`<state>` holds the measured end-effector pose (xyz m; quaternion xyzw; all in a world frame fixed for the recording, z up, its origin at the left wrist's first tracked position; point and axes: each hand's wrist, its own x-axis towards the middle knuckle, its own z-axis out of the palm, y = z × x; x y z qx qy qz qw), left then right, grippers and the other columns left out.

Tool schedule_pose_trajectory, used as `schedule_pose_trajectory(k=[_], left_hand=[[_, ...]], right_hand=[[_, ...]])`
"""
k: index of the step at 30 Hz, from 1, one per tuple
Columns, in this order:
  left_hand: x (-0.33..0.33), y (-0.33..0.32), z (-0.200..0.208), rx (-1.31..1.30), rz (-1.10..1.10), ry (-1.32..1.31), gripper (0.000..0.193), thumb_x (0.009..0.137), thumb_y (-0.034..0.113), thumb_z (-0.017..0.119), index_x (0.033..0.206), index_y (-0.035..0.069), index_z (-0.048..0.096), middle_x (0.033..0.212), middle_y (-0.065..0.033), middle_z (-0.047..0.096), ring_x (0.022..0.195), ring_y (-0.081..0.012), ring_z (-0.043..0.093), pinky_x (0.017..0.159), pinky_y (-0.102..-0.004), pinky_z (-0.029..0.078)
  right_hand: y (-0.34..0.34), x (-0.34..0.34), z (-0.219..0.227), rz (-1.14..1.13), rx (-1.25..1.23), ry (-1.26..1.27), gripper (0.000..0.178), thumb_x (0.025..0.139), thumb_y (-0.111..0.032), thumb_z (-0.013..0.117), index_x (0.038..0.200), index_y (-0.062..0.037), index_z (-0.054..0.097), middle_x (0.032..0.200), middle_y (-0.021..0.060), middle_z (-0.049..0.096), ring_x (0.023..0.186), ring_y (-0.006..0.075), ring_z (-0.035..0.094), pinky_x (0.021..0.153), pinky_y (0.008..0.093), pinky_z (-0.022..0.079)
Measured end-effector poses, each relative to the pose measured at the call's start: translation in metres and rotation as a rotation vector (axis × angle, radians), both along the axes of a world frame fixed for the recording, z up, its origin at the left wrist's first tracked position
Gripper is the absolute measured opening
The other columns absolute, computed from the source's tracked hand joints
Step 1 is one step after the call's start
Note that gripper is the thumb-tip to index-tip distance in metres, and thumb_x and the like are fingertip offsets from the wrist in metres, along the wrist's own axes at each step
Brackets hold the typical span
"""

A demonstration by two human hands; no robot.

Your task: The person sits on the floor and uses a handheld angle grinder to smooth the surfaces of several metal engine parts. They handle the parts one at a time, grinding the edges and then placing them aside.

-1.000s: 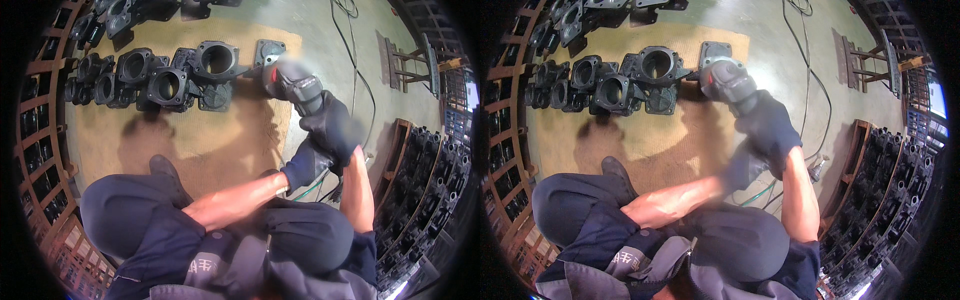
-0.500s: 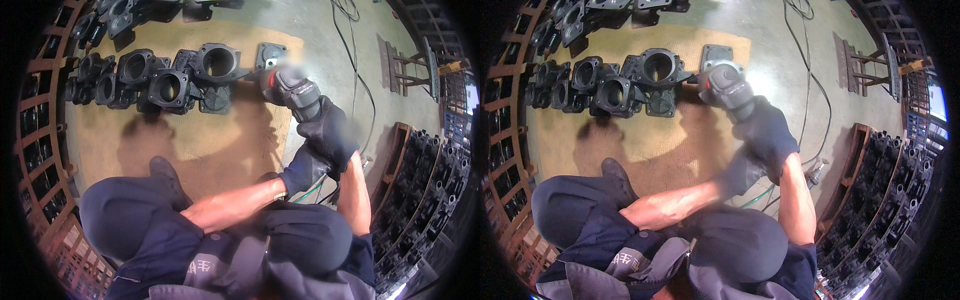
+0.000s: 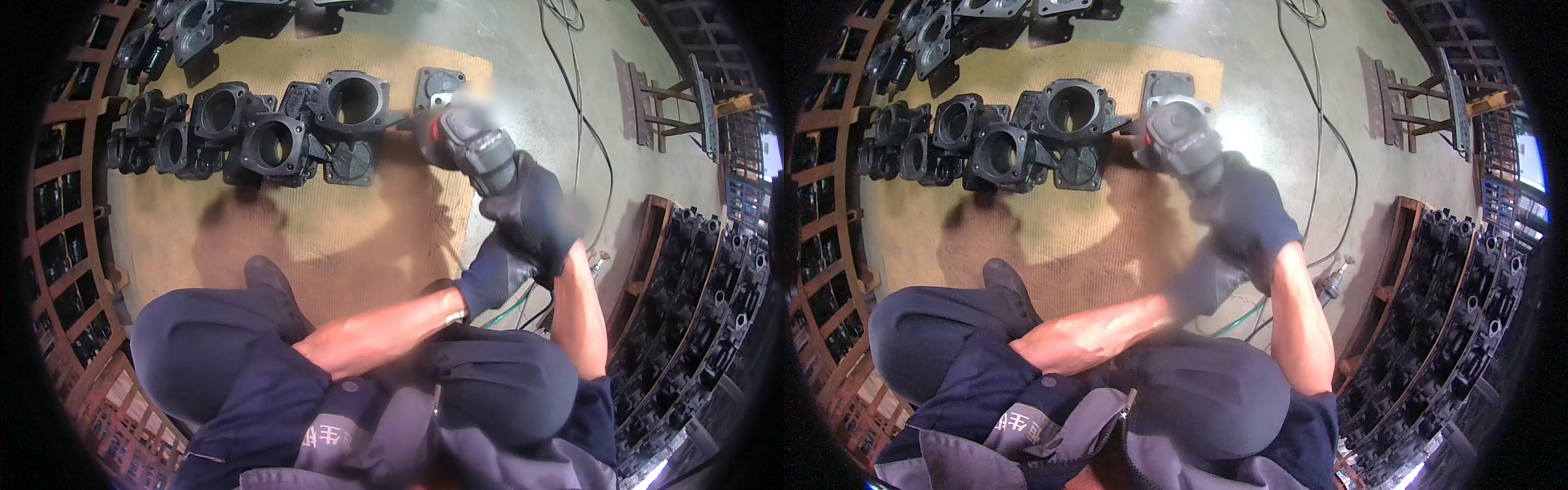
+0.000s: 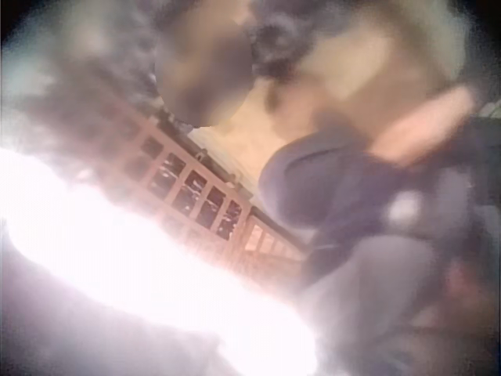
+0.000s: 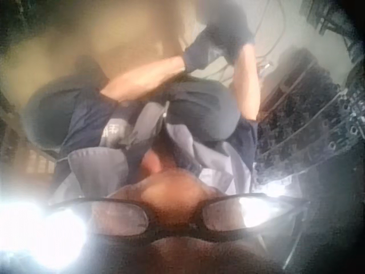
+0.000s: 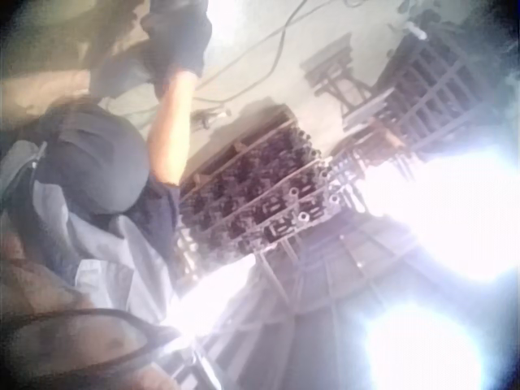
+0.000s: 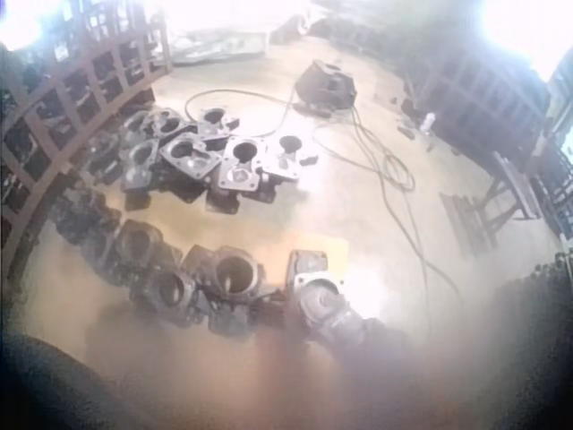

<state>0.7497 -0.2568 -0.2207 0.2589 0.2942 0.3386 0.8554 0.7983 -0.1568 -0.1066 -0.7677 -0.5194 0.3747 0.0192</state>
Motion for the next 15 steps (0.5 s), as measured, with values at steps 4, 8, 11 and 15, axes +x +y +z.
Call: schedule_pose_trajectory(k=[4,8,11,15], left_hand=[[-0.001,-0.011,0.024,-0.409,-0.124,-0.188,0.051,0.094,-0.004,0.065,0.141,0.001,0.047,0.128,-0.0091,0.064,0.118,-0.0150,0.060,0.099,-0.0301,0.051],[-0.002,-0.012,0.032,0.034,-0.217,-0.029,0.044,0.097,-0.004,0.057,0.141,-0.002,0.048,0.129,-0.0092,0.063,0.117,-0.0143,0.060,0.099,-0.0313,0.052],[0.010,-0.015,0.012,0.202,-0.190,-0.061,0.045,0.096,-0.005,0.059,0.140,-0.002,0.049,0.129,-0.0087,0.063,0.117,-0.0146,0.061,0.099,-0.0317,0.052],[0.010,-0.020,0.001,0.040,-0.222,-0.048,0.049,0.095,-0.006,0.062,0.141,-0.002,0.048,0.130,-0.0084,0.063,0.119,-0.0151,0.060,0.101,-0.0325,0.052]], right_hand=[[-0.027,0.016,-0.003,-0.049,-0.017,-0.006,0.057,0.067,-0.023,0.075,0.115,0.0049,0.061,0.096,0.0241,0.072,0.089,0.0360,0.071,0.082,0.0421,0.055],[-0.039,0.035,-0.003,-0.101,0.006,0.016,0.055,0.070,-0.023,0.075,0.115,0.0043,0.060,0.101,0.0258,0.073,0.099,0.0415,0.072,0.084,0.0425,0.054],[-0.040,0.041,-0.008,-0.069,0.100,-0.043,0.055,0.065,-0.021,0.075,0.112,0.0052,0.063,0.092,0.0168,0.073,0.082,0.0270,0.070,0.078,0.0379,0.055],[-0.033,0.031,-0.010,-0.059,0.064,-0.053,0.056,0.065,-0.022,0.075,0.113,0.0036,0.063,0.091,0.0183,0.073,0.082,0.0301,0.071,0.078,0.0399,0.055]])
